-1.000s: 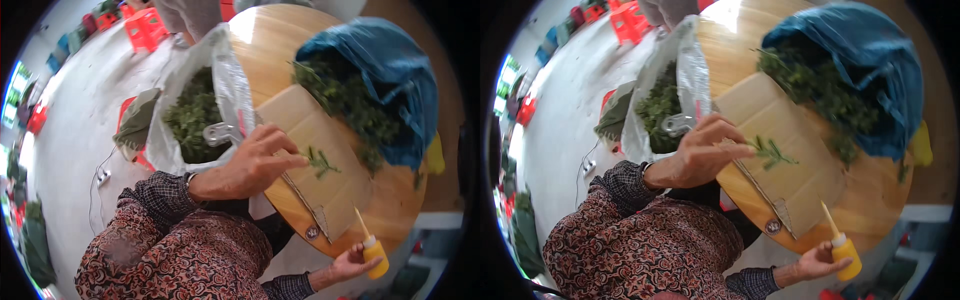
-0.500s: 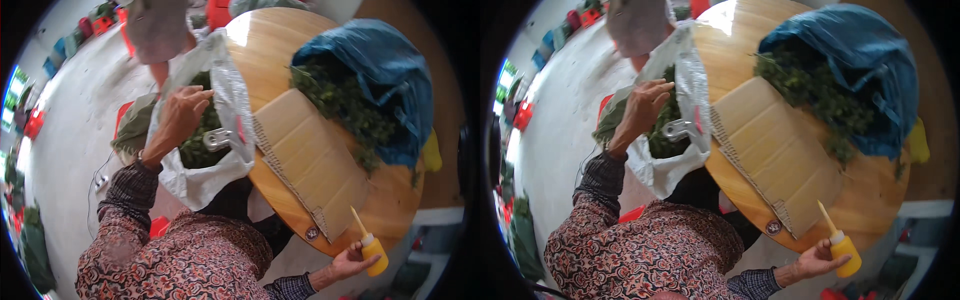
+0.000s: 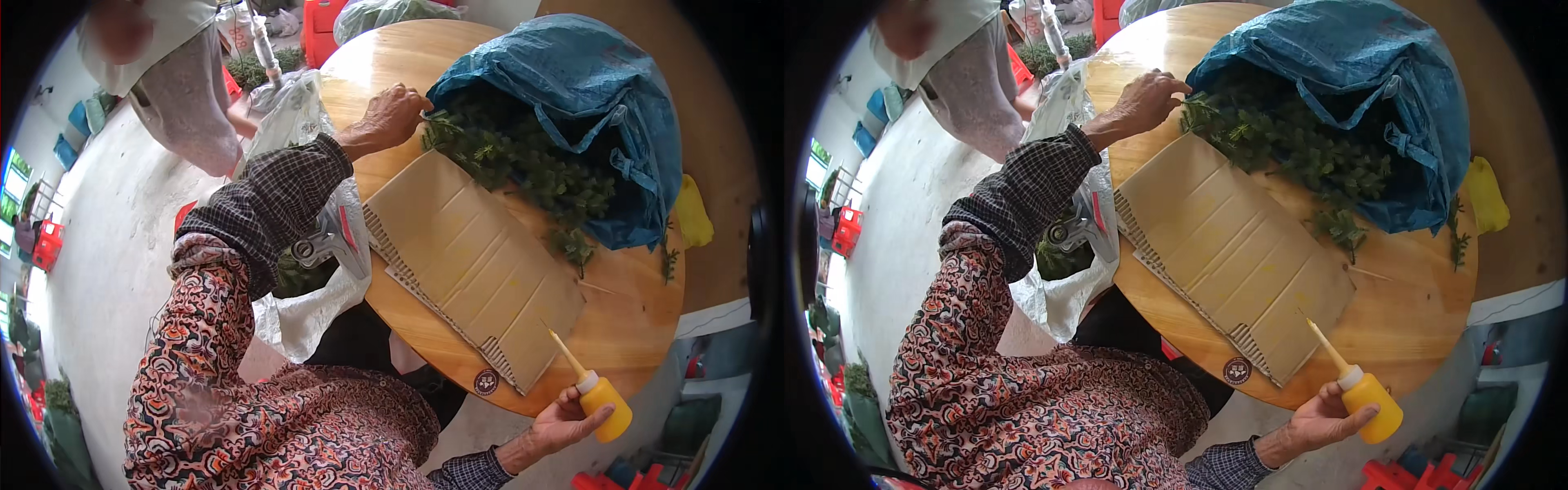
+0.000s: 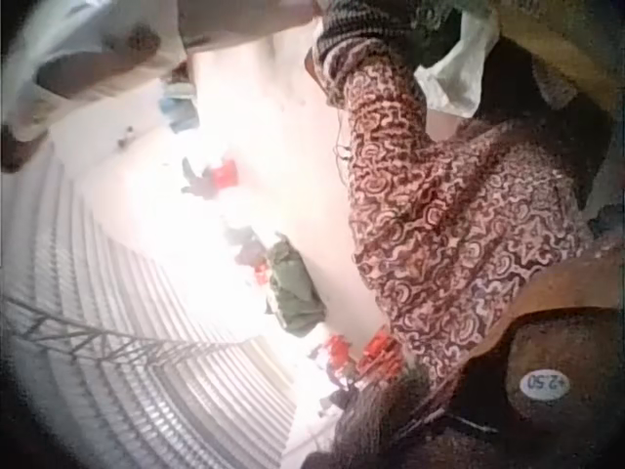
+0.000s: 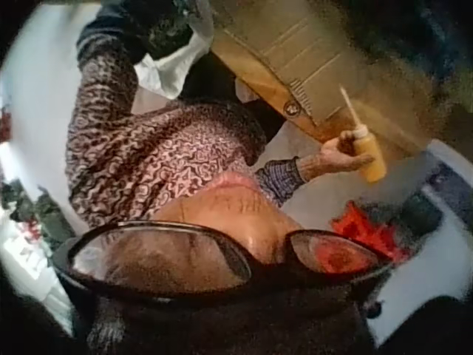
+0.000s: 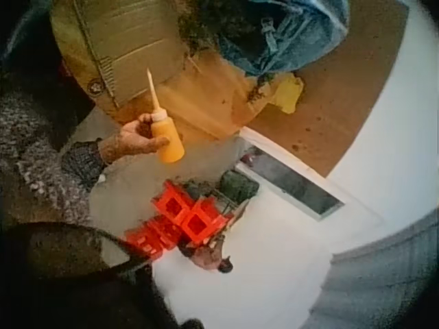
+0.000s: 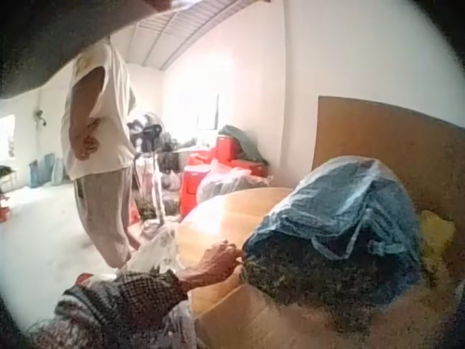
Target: Applying glue to artificial plant sprigs on a cardboard workspace using a squeeze bottle.
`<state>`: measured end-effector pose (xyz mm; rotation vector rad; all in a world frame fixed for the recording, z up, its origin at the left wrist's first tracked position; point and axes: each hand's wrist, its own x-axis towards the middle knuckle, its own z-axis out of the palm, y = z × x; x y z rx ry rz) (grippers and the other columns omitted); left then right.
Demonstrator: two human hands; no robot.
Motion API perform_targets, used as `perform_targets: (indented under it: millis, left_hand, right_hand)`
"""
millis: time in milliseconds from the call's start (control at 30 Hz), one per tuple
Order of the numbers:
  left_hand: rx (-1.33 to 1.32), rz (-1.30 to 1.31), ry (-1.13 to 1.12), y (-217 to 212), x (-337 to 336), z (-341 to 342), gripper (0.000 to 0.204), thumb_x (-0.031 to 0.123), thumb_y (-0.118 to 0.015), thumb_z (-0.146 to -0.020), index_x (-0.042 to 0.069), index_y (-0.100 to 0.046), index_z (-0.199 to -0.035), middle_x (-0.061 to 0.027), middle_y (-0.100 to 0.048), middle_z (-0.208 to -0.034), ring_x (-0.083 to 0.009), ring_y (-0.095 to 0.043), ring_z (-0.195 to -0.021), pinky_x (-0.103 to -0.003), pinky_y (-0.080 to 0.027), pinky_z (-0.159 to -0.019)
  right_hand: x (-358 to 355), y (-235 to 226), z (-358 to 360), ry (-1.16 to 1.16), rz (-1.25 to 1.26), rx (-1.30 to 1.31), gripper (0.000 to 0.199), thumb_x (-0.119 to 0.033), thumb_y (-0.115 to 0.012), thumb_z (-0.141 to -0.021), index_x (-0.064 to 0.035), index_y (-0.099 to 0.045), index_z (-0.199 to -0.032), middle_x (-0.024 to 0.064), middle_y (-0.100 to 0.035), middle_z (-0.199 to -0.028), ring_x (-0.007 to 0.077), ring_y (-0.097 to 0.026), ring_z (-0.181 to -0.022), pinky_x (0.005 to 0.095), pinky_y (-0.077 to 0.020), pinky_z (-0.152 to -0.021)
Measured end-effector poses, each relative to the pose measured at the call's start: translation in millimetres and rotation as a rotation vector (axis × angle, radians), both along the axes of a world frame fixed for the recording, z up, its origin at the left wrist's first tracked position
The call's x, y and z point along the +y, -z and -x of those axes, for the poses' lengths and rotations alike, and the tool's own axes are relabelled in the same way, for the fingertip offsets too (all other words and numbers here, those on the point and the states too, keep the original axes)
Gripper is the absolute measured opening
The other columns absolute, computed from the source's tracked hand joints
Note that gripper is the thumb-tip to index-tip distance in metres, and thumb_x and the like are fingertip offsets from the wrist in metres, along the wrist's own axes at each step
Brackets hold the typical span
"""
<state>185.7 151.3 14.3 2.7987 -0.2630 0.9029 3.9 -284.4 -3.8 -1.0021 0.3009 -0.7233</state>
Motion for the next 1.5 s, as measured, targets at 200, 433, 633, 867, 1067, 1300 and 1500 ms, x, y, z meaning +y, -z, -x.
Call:
perform_targets:
  millis: [200, 433, 633, 867, 1067, 1300, 1500]
  left_hand:
    - [0.282, 0.392, 0.07, 8.5, -8.6, 8.0, 0.024, 0.006, -0.06, -0.078, 0.0, -0.067, -0.101, -0.011, -0.068, -0.081, -0.0224, -0.061, -0.066, -0.034, -0.049, -0.062]
    - [0.292, 0.656, 0.006, -21.0, -21.7, 29.5, 0.036, 0.006, -0.064, -0.075, -0.005, -0.063, -0.11, -0.0127, -0.067, -0.077, -0.0194, -0.061, -0.064, -0.028, -0.047, -0.054]
    - [0.54, 1.378, 0.269, -37.4, -82.0, 120.8, 0.051, 0.006, -0.071, -0.077, -0.011, -0.048, -0.119, -0.0151, -0.066, -0.081, -0.0156, -0.063, -0.065, -0.023, -0.053, -0.056]
    - [1.149, 1.599, 0.28, -47.5, -133.1, 189.9, 0.039, 0.004, -0.065, -0.082, -0.008, -0.051, -0.116, -0.0142, -0.062, -0.094, -0.0177, -0.063, -0.07, -0.023, -0.055, -0.057]
    - [0.448, 0.487, 0.65, -26.4, -127.6, 156.6, 0.037, 0.016, -0.067, -0.082, 0.001, -0.056, -0.114, -0.0104, -0.06, -0.094, -0.0216, -0.057, -0.082, -0.031, -0.051, -0.073]
    - [0.193, 0.079, 0.732, 0.1, -140.1, 136.8, 0.033, 0.029, -0.064, -0.084, 0.012, -0.06, -0.112, -0.0078, -0.056, -0.094, -0.0248, -0.05, -0.089, -0.035, -0.043, -0.083]
    - [0.24, -0.037, 0.34, -7.9, -153.8, 158.4, 0.038, 0.034, -0.065, -0.081, 0.012, -0.061, -0.112, -0.007, -0.053, -0.092, -0.0202, -0.05, -0.083, -0.032, -0.045, -0.07]
  right_hand:
    - [3.5, -2.2, 0.9, 0.017, 0.008, 0.002, 0.042, -0.037, -0.065, -0.086, -0.0032, -0.052, -0.107, 0.0062, -0.058, -0.081, 0.0081, -0.053, -0.056, 0.0129, -0.043, -0.049]
    - [7.9, -3.8, -1.5, 0.069, 0.004, -0.036, 0.041, -0.038, -0.064, -0.087, -0.0012, -0.054, -0.101, 0.006, -0.059, -0.074, 0.0091, -0.054, -0.052, 0.0127, -0.0429, -0.047]
    - [4.0, -4.3, -0.2, 0.029, -0.02, -0.031, 0.043, -0.04, -0.063, -0.087, -0.0001, -0.055, -0.101, 0.0071, -0.06, -0.075, 0.0094, -0.054, -0.052, 0.013, -0.0425, -0.046]
    - [2.6, -2.8, 0.2, 0.018, -0.067, -0.029, 0.046, -0.042, -0.063, -0.087, 0.001, -0.055, -0.102, 0.0089, -0.061, -0.075, 0.0099, -0.054, -0.051, 0.0136, -0.0423, -0.045]
    - [0.2, -0.5, 0.4, 0.03, -0.089, -0.049, 0.047, -0.043, -0.063, -0.087, 0.0015, -0.055, -0.102, 0.0103, -0.061, -0.078, 0.0104, -0.053, -0.05, 0.0142, -0.0429, -0.045]
    - [-1.8, 2.1, 1.4, 0.049, -0.088, -0.063, 0.049, -0.043, -0.064, -0.086, 0.002, -0.054, -0.103, 0.0113, -0.061, -0.079, 0.0109, -0.054, -0.051, 0.0146, -0.044, -0.045]
    - [-9.8, 8.5, 5.2, -0.062, -0.056, -0.061, 0.057, -0.044, -0.065, -0.085, -0.0016, -0.05, -0.119, 0.0111, -0.061, -0.092, 0.0115, -0.057, -0.058, 0.0161, -0.0494, -0.05]
